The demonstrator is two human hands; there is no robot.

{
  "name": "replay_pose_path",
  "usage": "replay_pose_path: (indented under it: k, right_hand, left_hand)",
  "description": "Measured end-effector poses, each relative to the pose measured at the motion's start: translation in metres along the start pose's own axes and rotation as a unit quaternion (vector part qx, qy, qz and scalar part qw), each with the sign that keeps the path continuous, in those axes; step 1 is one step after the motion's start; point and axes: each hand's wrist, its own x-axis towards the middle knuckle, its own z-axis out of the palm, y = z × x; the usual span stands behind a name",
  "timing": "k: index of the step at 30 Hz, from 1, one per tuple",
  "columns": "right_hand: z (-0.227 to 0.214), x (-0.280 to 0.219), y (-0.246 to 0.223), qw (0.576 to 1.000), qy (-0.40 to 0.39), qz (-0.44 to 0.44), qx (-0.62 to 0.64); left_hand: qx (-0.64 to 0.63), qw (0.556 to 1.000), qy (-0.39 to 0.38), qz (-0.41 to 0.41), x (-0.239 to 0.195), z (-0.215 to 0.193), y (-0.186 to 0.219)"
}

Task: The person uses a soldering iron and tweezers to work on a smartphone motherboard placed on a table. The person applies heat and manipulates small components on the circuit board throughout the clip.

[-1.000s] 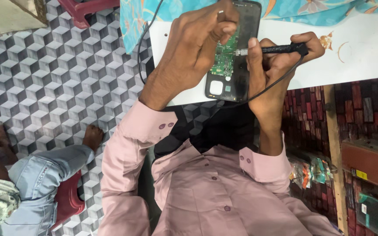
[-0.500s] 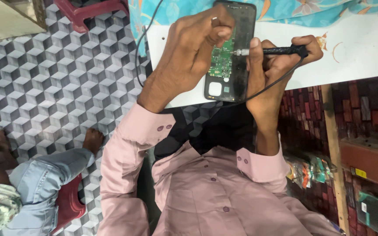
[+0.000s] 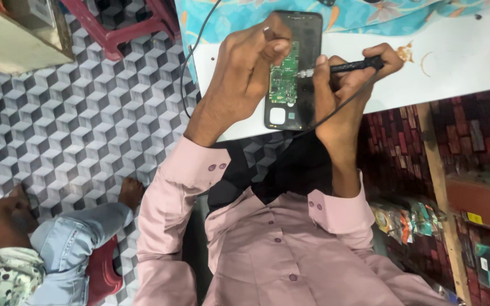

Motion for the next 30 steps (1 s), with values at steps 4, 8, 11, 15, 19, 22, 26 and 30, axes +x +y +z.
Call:
replay_pose_path:
  k: [4, 8, 11, 15, 19, 22, 26, 30]
  right_hand:
    - [-0.005, 0.002, 0.002, 1.0, 0.017, -0.015, 0.0]
    - [-0.001, 0.002, -0.001, 0.999, 0.029, -0.034, -0.009]
    - [0.0, 0.003, -0.003, 0.999, 0.024, -0.018, 0.028]
    - [-0.006, 0.012, -0.017, 0.999, -0.002, -0.002, 0.038]
    - [-0.016, 0.031, -0.031, 0.991, -0.023, -0.089, -0.099]
    - [-0.012, 0.031, -0.029, 0.949, -0.01, -0.15, -0.276]
    - [-0.002, 0.028, -0.018, 0.992, -0.009, -0.006, -0.122]
    - [-0.005, 0.025, -0.012, 0.99, 0.015, -0.05, -0.129]
  left_hand:
    - [0.004, 0.999, -0.004, -0.042, -0.001, 0.001, 0.002]
    - [-0.019, 0.998, 0.004, -0.055, -0.001, 0.0, 0.002]
    - [-0.056, 0.997, 0.005, -0.055, -0.002, -0.001, 0.002]
    - [-0.018, 0.997, 0.005, -0.07, -0.003, -0.002, 0.006]
    - [-0.032, 0.998, 0.006, -0.053, 0.003, -0.002, 0.008]
    - [-0.022, 0.998, 0.011, -0.056, 0.0, -0.002, 0.01]
    - [-0.028, 0.998, 0.013, -0.06, 0.003, -0.004, 0.011]
    - [-0.002, 0.997, 0.019, -0.07, 0.004, -0.001, 0.011]
